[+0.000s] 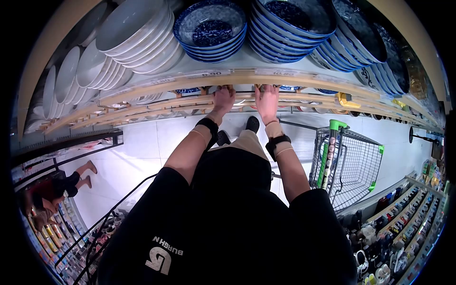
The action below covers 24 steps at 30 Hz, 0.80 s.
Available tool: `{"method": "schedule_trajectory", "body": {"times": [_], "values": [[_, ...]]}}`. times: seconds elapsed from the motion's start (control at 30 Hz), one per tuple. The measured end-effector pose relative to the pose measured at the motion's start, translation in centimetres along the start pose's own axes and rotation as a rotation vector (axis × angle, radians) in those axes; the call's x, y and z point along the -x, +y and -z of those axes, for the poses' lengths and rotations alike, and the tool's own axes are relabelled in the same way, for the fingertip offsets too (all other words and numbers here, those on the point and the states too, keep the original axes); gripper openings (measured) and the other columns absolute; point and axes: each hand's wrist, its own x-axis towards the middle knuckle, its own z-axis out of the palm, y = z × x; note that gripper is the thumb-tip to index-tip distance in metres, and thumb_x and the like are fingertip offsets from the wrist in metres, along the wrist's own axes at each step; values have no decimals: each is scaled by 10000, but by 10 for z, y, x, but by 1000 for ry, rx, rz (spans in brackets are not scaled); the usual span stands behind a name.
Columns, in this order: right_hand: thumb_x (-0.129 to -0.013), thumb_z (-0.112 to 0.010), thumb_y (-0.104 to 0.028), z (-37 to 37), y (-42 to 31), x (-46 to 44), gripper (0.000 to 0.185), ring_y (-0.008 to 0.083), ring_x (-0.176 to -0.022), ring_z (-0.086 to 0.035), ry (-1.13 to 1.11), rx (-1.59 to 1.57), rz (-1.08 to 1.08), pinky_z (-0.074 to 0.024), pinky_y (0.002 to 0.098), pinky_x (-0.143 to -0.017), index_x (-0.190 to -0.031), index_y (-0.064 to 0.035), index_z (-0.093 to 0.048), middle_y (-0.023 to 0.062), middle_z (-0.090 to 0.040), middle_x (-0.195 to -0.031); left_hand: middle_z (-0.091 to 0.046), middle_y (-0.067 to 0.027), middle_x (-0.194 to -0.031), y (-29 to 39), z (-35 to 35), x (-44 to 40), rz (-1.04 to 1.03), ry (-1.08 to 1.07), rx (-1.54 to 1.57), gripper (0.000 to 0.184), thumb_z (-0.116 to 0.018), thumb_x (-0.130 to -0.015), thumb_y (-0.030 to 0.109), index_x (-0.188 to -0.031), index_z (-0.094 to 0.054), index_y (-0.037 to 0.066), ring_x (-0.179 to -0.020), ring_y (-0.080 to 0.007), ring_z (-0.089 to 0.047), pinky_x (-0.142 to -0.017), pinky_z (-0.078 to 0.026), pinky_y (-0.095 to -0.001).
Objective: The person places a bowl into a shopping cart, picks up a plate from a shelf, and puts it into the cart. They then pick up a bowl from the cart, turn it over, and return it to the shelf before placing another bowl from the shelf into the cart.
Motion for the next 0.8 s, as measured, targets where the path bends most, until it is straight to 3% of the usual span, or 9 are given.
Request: {"method": "schedule_trajectory", "body": {"times": [0.07, 0.17, 0.27, 0.37, 0.57, 0.67, 0.8], "values": [[-826, -597, -276, -3, 3, -1, 298, 357, -973, -525, -67, 124, -14, -387, 450, -884, -898, 11, -632, 177, -650, -870, -593, -200, -1037, 4, 4, 1, 22, -73, -16, 547, -581, -797, 488, -1050, -578, 3, -1028, -343, -534, -895, -335, -499], [-823, -574, -336, -6, -1, -4, 334, 348, -1003, -523, -132, 228, -84, -363, 457, -920, -854, -20, -677, 166, -670, -861, -564, -213, -1097, -3, 3, 7, -131, 34, -131, 695, -581, -750, 613, -1094, -586, 9, -1055, -361, -513, -906, -322, -497], [-794, -588, -356, -7, -3, -8, 334, 347, -1025, -516, -164, 224, -174, -338, 454, -949, -815, -45, -708, 155, -675, -843, -534, -228, -1146, -15, -1, 1, -126, -86, -158, 722, -618, -715, 630, -1094, -598, 15, -1069, -363, -502, -914, -315, -487], [-755, -620, -355, -15, -3, -14, 316, 343, -1038, -511, -183, 229, -296, -322, 444, -967, -804, -60, -723, 144, -679, -825, -636, -147, -973, -13, -6, 2, -118, 41, -282, 610, -647, -703, 603, -978, -644, 58, -997, -322, -555, -858, -345, -462], [-708, -647, -326, -23, 1, -12, 268, 306, -1011, -522, -108, 223, -331, -331, 433, -921, -741, -71, -722, 106, -684, -792, -644, -99, -931, -24, -20, -4, -78, 79, -114, 387, -719, -710, 436, -891, -661, 99, -941, -274, -581, -829, -340, -440], [-708, -639, -308, -23, 2, -14, 237, 284, -977, -536, -75, 219, -309, -346, 417, -890, -759, -90, -718, 100, -678, -780, -647, -117, -907, -7, -10, 4, -69, 129, -193, 389, -705, -738, 424, -894, -658, 71, -914, -285, -594, -820, -380, -446], [-722, -624, -326, -24, 8, -12, 252, 272, -959, -544, -100, 225, -269, -353, 397, -874, -746, -93, -717, 101, -672, -774, -641, -172, -951, -12, 7, 2, -173, -12, -89, 446, -702, -766, 429, -931, -651, 18, -872, -309, -620, -752, -496, -374]]}}
